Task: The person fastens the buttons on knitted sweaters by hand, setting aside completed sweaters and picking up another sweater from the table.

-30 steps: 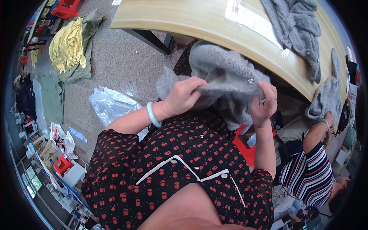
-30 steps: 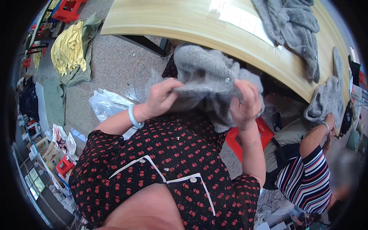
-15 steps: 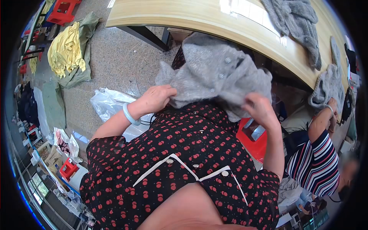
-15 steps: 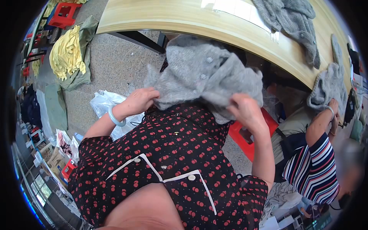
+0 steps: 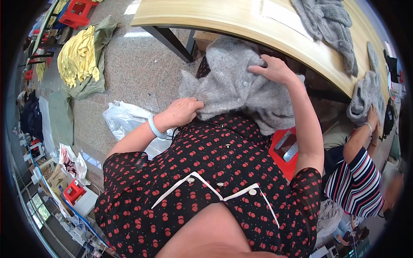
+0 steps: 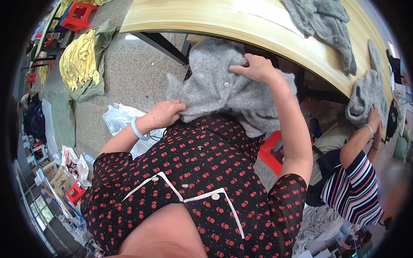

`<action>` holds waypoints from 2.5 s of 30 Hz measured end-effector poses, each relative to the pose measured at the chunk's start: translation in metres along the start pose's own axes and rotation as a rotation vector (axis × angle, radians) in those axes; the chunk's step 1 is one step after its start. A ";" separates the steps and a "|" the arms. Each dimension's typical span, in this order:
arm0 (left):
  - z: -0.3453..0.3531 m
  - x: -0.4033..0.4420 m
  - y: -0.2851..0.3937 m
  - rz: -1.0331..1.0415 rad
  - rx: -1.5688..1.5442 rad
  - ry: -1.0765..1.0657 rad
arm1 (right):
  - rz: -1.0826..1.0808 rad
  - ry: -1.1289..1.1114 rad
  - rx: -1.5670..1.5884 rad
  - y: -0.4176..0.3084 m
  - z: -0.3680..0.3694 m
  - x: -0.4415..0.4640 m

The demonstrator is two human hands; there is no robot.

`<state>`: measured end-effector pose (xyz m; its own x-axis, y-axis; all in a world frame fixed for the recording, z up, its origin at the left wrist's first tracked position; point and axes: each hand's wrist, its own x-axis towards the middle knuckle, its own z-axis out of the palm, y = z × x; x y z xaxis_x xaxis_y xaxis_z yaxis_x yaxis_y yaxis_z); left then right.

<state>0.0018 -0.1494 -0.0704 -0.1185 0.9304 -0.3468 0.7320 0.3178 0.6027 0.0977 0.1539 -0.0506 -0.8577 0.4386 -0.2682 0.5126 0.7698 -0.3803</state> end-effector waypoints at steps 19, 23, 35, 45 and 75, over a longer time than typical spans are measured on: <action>-0.026 0.008 0.013 0.363 -1.390 0.578 | -0.750 -0.738 1.446 -0.244 -0.067 -0.083; -0.029 -0.044 -0.025 0.445 -1.596 0.706 | -0.891 -0.538 1.096 -0.210 -0.090 -0.064; 0.041 -0.227 -0.151 -0.526 -1.893 1.427 | 0.596 0.286 -0.138 0.260 -0.118 0.042; 0.145 -0.277 -0.218 -1.280 -1.856 1.553 | 0.391 0.749 -0.366 0.226 -0.074 0.028; -0.392 0.266 -0.014 0.281 -0.072 1.253 | 0.210 1.033 0.000 0.205 -0.069 0.021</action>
<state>-0.3032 0.1650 0.1102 -0.5424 0.4894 0.6828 0.8011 0.0565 0.5958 0.1816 0.3530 -0.0731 -0.3685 0.7451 0.5559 0.6550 0.6324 -0.4135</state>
